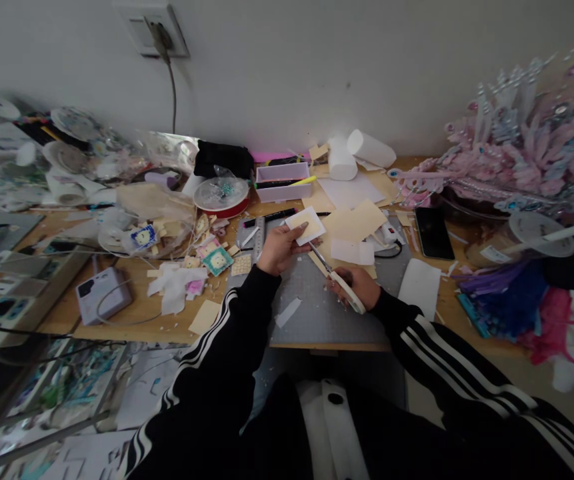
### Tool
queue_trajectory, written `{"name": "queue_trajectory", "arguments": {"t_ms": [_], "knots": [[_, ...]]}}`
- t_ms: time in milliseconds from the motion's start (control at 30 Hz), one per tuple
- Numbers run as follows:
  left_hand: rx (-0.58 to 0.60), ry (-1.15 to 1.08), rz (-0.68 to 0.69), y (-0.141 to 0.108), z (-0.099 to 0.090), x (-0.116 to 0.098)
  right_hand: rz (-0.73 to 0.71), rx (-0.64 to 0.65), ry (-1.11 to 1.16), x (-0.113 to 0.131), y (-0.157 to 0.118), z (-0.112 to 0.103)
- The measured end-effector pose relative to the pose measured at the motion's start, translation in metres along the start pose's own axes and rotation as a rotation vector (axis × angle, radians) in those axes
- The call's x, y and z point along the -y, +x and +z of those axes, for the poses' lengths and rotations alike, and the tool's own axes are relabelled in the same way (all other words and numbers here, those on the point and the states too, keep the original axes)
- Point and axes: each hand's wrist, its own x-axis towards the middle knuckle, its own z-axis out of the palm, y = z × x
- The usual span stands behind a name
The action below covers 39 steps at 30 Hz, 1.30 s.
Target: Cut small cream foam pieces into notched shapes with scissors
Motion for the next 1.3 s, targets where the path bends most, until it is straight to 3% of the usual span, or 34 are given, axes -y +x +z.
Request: {"name": "queue_trajectory", "arguments": {"t_ms": [467, 733, 1300], "knots": [[-0.052, -0.017, 0.006, -0.001, -0.002, -0.005, -0.036, 0.012, -0.019, 0.000, 0.000, -0.002], [0.015, 0.025, -0.020, 0.000, -0.001, -0.001, -0.032, -0.010, -0.037, 0.007, -0.003, -0.001], [0.014, 0.003, -0.026, -0.004, 0.002, -0.003, -0.070, -0.020, -0.057, 0.004, -0.001, -0.001]]}}
